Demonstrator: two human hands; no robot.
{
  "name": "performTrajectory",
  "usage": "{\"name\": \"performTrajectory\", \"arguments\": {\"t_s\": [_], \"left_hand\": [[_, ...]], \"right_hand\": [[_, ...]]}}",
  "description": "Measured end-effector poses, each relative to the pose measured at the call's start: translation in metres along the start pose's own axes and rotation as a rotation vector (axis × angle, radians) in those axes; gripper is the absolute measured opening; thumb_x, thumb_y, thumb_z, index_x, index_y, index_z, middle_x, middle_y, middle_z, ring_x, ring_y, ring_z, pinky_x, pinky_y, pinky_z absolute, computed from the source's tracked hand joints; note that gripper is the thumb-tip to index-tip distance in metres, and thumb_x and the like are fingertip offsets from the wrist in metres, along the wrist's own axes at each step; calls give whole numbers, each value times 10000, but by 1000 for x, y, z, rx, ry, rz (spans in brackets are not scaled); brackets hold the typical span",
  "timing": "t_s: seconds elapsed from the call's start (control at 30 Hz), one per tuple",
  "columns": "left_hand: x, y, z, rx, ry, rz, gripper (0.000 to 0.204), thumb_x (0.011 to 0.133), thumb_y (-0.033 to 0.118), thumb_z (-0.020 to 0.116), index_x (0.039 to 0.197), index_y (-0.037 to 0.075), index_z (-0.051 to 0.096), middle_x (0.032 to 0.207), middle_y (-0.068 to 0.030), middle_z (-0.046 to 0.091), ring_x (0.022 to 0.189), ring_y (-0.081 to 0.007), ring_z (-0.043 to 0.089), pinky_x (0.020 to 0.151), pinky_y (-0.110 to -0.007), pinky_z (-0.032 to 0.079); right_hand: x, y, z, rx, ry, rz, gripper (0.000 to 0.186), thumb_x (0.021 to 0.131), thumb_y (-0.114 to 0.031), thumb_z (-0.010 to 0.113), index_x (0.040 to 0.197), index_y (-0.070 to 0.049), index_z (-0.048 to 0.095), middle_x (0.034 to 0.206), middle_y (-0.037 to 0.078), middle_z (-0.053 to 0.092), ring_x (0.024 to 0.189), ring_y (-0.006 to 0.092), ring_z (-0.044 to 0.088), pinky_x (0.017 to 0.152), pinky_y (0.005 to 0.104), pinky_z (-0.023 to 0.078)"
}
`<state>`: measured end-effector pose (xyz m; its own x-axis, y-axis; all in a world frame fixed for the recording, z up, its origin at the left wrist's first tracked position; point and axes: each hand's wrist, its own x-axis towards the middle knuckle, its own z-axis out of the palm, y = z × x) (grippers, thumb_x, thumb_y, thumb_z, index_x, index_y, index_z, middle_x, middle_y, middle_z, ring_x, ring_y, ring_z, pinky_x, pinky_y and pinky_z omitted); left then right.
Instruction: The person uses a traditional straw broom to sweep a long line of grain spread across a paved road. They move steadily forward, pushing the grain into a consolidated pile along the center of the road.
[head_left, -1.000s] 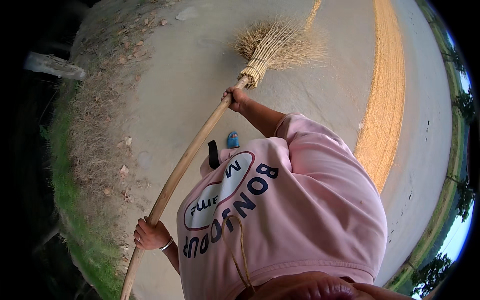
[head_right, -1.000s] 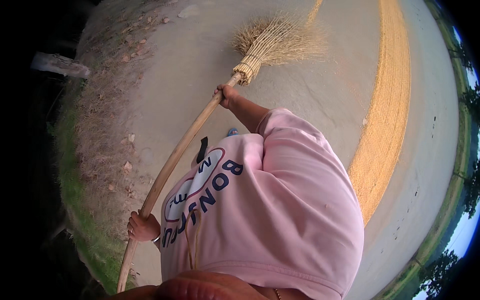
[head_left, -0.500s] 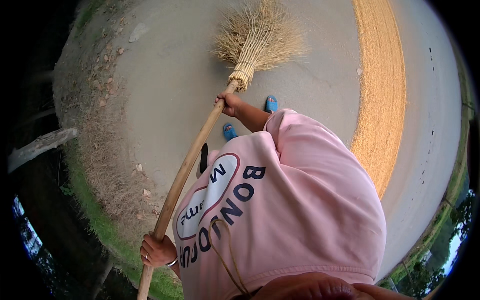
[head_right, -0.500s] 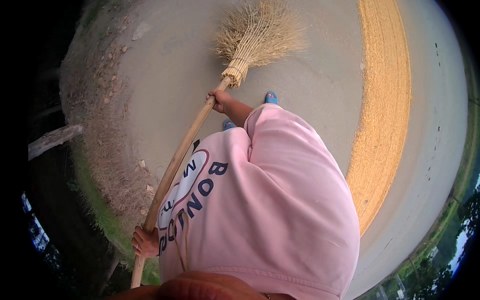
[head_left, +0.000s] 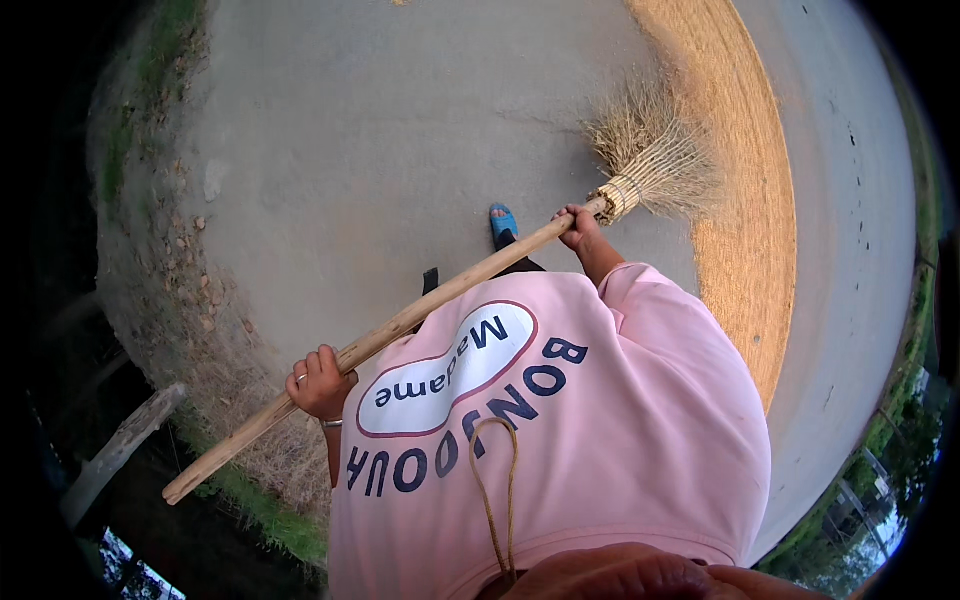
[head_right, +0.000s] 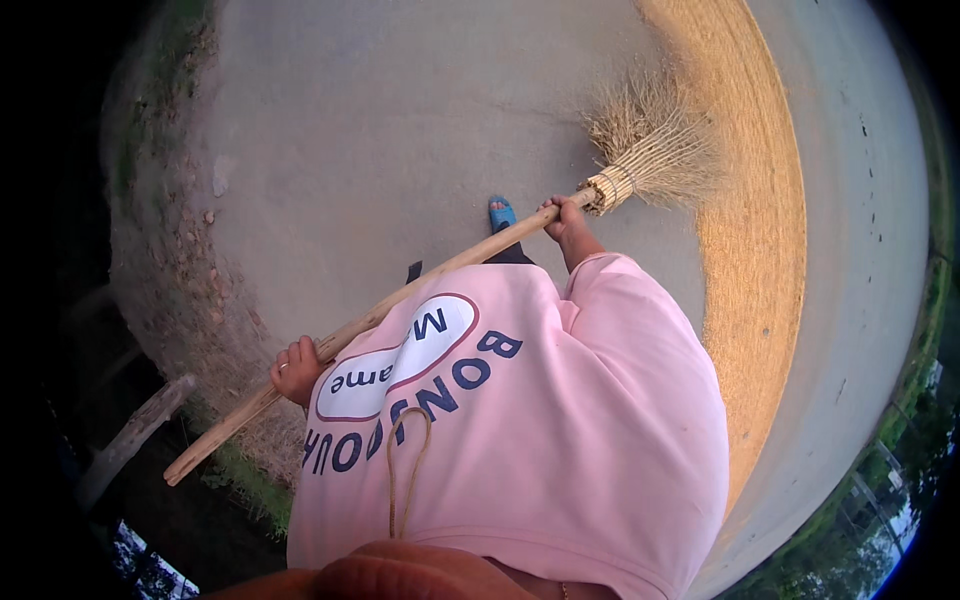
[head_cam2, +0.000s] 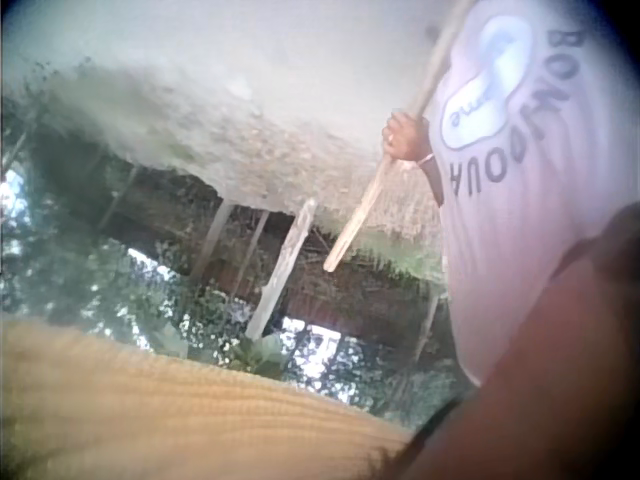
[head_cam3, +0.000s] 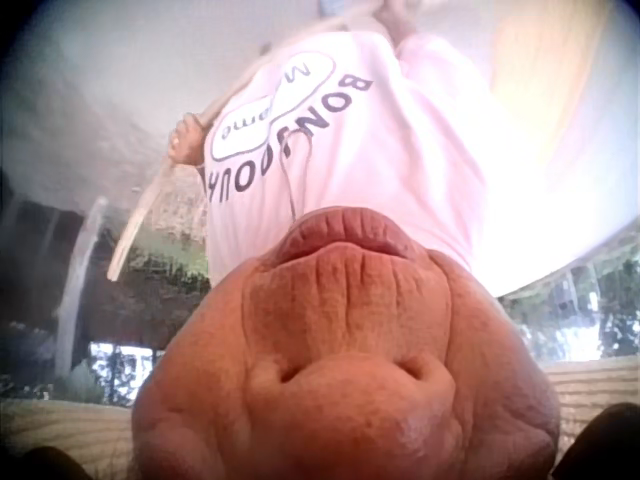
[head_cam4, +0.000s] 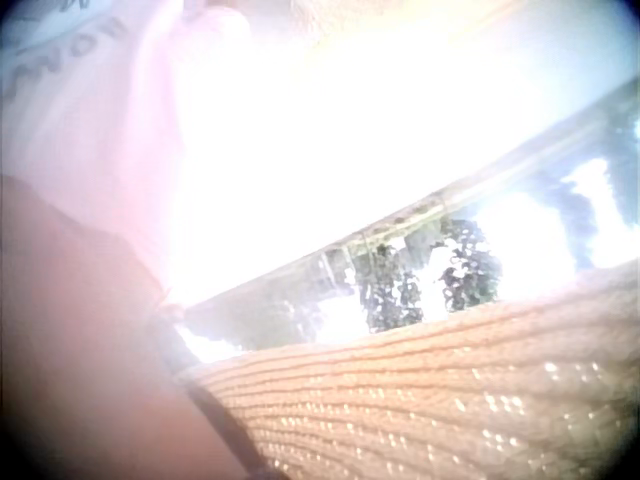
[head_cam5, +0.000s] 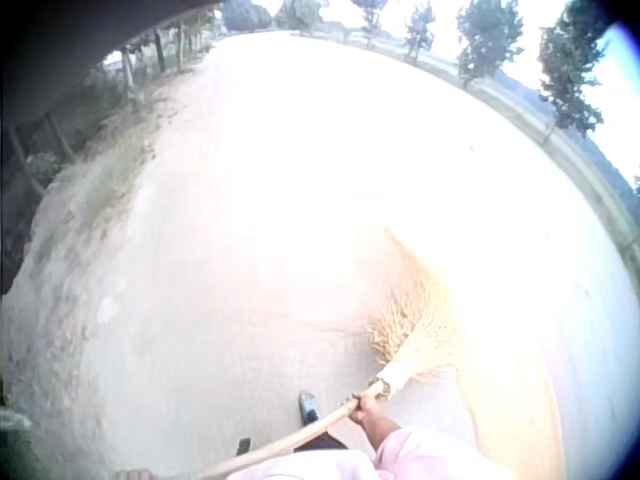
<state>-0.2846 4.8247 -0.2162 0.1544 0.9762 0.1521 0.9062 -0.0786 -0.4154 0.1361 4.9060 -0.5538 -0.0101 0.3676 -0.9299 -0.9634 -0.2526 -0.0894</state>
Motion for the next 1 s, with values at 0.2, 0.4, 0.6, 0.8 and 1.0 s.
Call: {"name": "performTrajectory", "arguments": {"t_s": [0.2, 0.4, 0.6, 0.8, 1.0], "left_hand": [[100, -39, 29, -228, 22, 26, 186, 525, 32, 560, 636, 116, 437, 616, -20, 411, 626, -205, 438, 620, -314, 325], [140, -109, 70, -303, 17, 0, 192, 523, 21, 565, 655, 104, 453, 640, -34, 435, 659, -211, 451, 666, -341, 343], [150, -259, 151, -338, 37, -108, 212, 514, 20, 568, 673, 107, 457, 653, -33, 440, 687, -209, 457, 682, -340, 351], [141, -439, 227, -297, 14, -326, 175, 563, 32, 562, 680, 111, 458, 657, -26, 441, 705, -203, 459, 709, -337, 344], [66, -524, 255, -62, -35, -645, 137, 621, 105, 593, 690, 129, 477, 667, -14, 464, 730, -193, 473, 740, -347, 341]], "right_hand": [[-36, 7, 23, 105, 121, -90, 44, 776, -70, 415, 741, -58, 391, 604, 68, 420, 546, 205, 426, 581, 369, 425], [-64, 46, 63, -97, 89, -105, 108, 762, -137, 420, 680, -74, 389, 604, 69, 444, 601, 238, 455, 611, 395, 440], [-64, 161, 202, -189, 47, -125, 126, 771, -138, 413, 670, -67, 388, 617, 76, 450, 617, 241, 469, 612, 387, 444], [-3, 317, 369, -425, -67, -128, 82, 770, -134, 423, 725, -70, 399, 637, 75, 447, 613, 238, 462, 638, 391, 439], [33, 485, 522, -404, -131, 82, 49, 754, -74, 449, 745, -55, 405, 620, 73, 427, 579, 215, 437, 624, 359, 428]]}}
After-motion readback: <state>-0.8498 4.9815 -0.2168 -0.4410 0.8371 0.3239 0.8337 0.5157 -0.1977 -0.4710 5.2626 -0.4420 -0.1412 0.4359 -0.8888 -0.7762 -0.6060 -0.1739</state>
